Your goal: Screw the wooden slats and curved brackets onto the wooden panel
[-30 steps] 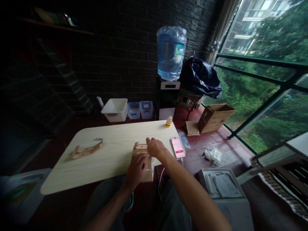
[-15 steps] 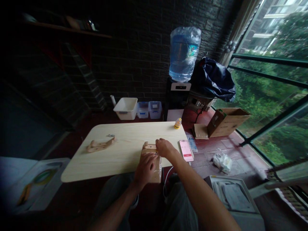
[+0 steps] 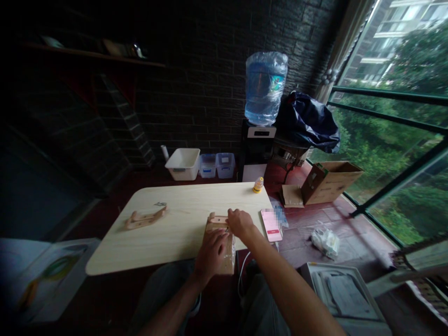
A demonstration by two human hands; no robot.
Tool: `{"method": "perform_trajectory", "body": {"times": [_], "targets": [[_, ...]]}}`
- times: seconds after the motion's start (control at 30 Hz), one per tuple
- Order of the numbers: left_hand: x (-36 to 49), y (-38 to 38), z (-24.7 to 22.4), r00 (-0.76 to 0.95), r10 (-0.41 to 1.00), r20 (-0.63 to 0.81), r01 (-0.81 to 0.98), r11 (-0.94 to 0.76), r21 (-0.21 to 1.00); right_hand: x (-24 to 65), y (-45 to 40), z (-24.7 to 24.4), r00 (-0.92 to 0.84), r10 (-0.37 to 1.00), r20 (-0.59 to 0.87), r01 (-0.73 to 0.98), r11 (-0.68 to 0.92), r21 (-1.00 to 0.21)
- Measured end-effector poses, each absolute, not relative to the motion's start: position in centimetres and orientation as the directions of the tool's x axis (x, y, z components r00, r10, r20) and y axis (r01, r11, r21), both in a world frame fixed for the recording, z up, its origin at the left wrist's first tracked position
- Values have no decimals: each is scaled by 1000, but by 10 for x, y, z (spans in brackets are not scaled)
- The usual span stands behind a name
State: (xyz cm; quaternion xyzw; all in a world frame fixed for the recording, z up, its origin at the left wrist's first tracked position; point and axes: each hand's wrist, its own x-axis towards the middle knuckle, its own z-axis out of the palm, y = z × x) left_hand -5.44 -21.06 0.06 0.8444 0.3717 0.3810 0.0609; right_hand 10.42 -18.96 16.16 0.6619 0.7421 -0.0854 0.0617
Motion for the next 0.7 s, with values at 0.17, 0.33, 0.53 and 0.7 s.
{"method": "perform_trajectory", "body": {"times": [0.17,0.33,0.53,0.7], "targets": [[-53,-211,0,430,680,594,589,-710,386,105,-188,160,-243,945,-220,970,232,-74],[-52,-210,0,434,667,606,576,-722,382,109,-191,162,-270,940,-209,963,259,-77],[-53,-211,0,441,664,604,580,-724,372,113,-193,163,-178,963,-202,984,169,-63],[-52,-213,-1,435,663,610,576,-725,377,110,-189,164,-192,953,-234,981,193,-18]]}}
